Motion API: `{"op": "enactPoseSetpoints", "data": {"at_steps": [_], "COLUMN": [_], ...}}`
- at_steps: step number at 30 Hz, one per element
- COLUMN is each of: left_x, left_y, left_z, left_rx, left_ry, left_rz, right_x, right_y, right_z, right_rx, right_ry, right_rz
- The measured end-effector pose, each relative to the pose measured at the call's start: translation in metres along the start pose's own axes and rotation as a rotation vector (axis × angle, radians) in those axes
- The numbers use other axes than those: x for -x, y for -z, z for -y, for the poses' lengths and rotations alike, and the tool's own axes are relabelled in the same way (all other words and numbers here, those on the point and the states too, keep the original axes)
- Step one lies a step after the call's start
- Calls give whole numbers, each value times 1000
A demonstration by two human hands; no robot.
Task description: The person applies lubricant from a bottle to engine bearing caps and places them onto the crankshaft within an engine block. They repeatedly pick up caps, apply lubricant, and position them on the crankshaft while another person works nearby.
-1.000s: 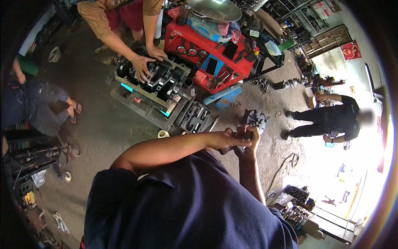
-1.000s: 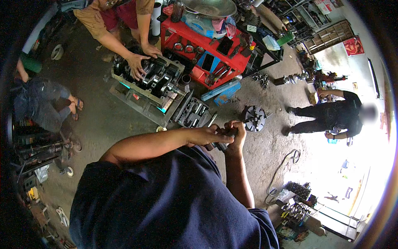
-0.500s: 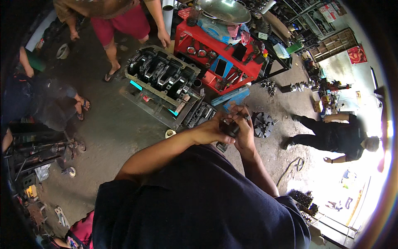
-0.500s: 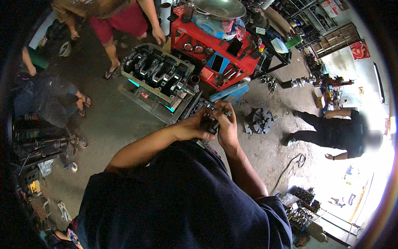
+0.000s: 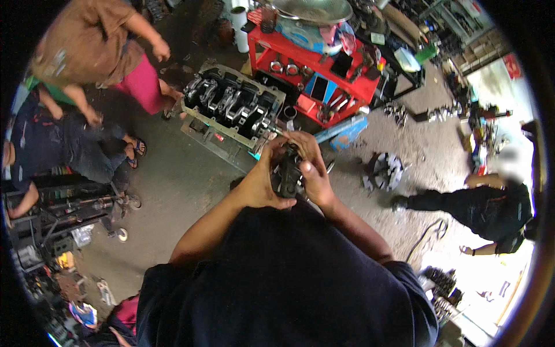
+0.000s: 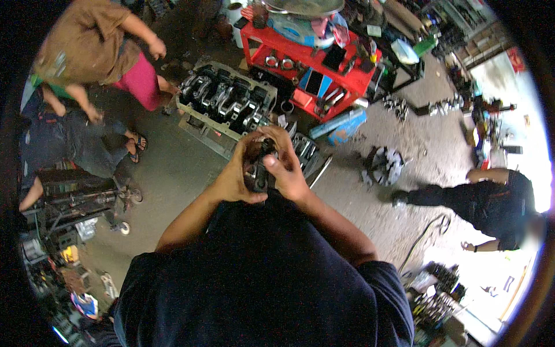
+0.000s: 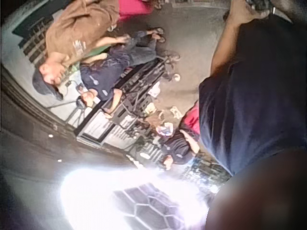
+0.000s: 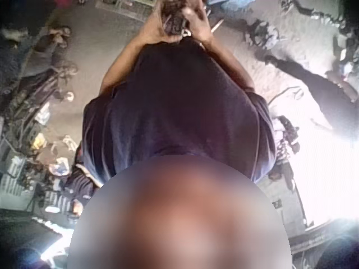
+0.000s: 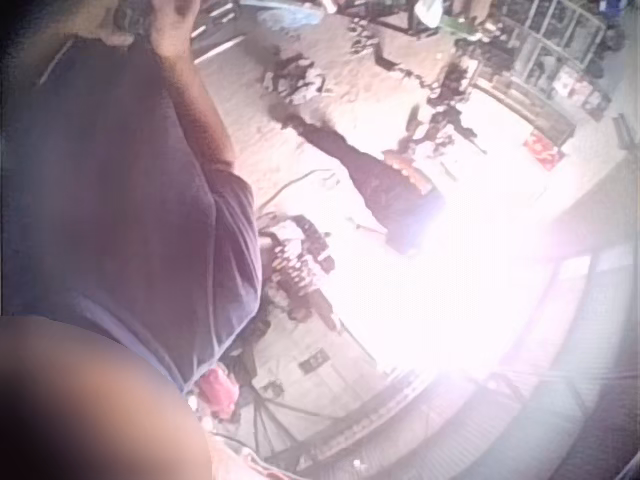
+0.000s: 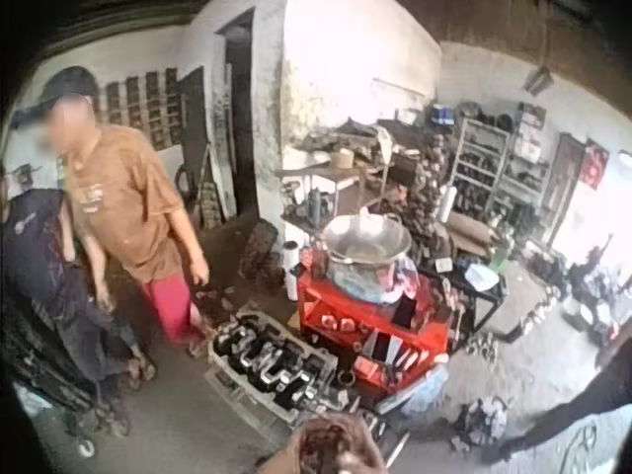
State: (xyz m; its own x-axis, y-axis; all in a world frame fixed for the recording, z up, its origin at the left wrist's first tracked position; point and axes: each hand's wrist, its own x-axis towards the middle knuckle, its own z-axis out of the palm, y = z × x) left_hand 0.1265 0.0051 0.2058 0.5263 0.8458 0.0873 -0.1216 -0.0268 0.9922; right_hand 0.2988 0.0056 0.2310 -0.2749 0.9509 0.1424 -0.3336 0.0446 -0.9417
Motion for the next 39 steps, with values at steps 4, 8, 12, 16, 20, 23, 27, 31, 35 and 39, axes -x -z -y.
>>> {"op": "enactPoseSetpoints", "data": {"at_steps": [4, 8, 12, 16, 20, 23, 27, 31, 35, 39], "left_x": [-13, -35, -72, -116, -161, -181, -189, -187, -189, -194], "left_y": [22, 80, 179, 252, 284, 293, 294, 300, 305, 302], "left_z": [15, 47, 96, 161, 218, 245, 271, 285, 289, 290], "left_rx": [-34, -267, -577, -688, -696, -788, -692, -660, -696, -758], "left_ry": [-11, -41, -17, -59, -133, -291, -284, -152, -69, -139], "left_rz": [32, 50, 177, 289, 362, 360, 450, 610, 721, 771], "right_x": [-1, -12, -3, 43, 109, 173, 253, 290, 264, 219], "right_y": [5, 29, 55, 23, -54, -119, -216, -271, -275, -253], "right_z": [-21, -61, -87, -107, -128, -146, -181, -201, -206, -202], "right_rx": [151, 318, 366, 507, 641, 421, 463, 106, -66, -18], "right_ry": [126, -326, -633, -739, -986, -1160, -1497, -1595, -1422, -1347], "right_rz": [-34, -436, -795, -982, -1047, -1105, -1239, -1357, -1495, -1531]}}
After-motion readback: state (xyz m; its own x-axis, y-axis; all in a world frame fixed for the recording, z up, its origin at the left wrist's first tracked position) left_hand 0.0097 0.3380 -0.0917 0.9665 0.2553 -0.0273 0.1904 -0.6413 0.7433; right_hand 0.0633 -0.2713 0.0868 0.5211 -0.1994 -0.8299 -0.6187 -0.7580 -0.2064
